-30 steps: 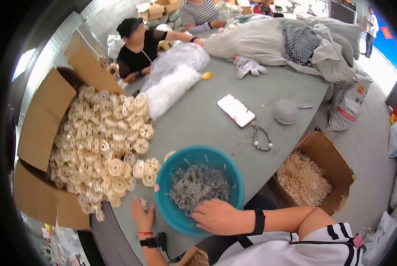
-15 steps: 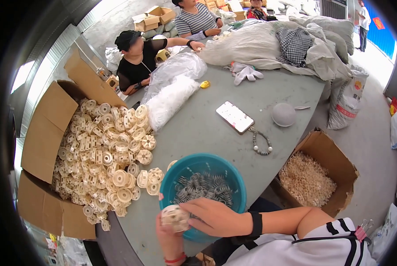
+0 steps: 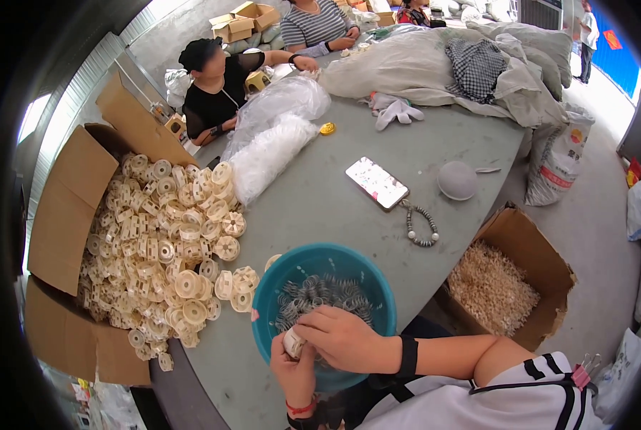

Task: Assembling small white plastic wheel components and inserting metal spring parts by hand.

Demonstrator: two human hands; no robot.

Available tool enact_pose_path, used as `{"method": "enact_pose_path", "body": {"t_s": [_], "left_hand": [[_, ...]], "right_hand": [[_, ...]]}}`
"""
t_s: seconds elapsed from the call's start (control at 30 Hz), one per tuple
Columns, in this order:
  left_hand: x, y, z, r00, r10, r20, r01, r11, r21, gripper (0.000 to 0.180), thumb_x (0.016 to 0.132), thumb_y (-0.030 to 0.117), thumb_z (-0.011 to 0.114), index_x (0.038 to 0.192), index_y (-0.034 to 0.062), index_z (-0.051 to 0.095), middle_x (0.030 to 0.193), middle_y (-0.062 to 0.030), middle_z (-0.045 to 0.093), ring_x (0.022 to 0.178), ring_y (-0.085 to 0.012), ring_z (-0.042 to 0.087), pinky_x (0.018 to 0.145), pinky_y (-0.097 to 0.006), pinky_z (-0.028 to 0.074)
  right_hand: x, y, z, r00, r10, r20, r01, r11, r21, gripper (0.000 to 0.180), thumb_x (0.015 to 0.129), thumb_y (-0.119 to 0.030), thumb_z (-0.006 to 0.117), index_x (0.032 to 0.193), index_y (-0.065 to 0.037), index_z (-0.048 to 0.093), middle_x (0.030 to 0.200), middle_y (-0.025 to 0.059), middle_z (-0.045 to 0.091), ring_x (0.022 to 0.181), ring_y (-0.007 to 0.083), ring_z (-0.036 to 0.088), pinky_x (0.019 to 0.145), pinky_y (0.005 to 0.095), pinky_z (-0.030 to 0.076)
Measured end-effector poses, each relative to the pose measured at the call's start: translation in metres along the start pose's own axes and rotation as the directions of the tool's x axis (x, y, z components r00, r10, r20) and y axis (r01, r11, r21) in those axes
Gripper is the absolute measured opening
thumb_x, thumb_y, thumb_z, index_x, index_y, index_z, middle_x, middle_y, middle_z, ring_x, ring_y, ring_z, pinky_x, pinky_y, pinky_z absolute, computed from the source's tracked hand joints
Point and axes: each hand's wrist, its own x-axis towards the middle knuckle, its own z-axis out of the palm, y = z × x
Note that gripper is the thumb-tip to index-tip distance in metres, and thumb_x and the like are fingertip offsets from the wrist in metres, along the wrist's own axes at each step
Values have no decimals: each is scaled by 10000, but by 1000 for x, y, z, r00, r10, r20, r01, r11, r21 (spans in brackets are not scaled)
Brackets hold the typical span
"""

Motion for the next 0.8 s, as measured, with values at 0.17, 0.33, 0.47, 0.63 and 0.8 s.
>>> {"method": "enact_pose_path", "body": {"t_s": [0.17,0.33,0.47,0.63,0.8], "left_hand": [[4,13,2,1000,-16,-18,17,998,64,228,811,102,691,967,-7,565,850,-39,588,756,-94,514,673,-246,456],[11,1,4,1000,-7,4,7,996,85,190,808,43,648,979,9,571,821,-54,601,753,-93,533,665,-245,458],[15,-5,3,997,-74,31,75,996,-54,171,807,22,640,954,7,554,816,-29,592,720,-67,521,628,-221,446],[15,-11,1,997,-70,36,72,995,-62,152,804,39,653,921,14,560,778,-51,618,697,-71,540,600,-232,449],[14,-8,1,999,7,54,-6,1000,-19,183,777,15,644,943,23,568,751,-69,612,678,-89,552,598,-246,459]], "right_hand": [[1,1,2,999,45,19,-46,998,37,406,674,9,620,1075,3,561,1013,134,567,887,309,552,779,372,476],[9,1,-4,986,165,25,-166,985,40,506,700,50,585,1197,15,498,1019,172,557,916,343,542,782,404,470],[9,7,3,987,159,26,-161,983,90,560,675,88,585,1219,11,477,1031,162,560,914,342,539,784,404,465],[13,9,6,994,104,37,-106,992,71,550,662,100,581,1198,7,498,1025,154,571,906,332,544,780,399,464],[13,4,7,997,67,23,-68,997,48,504,656,89,592,1148,-4,539,1004,137,581,905,318,550,778,398,467]]}}
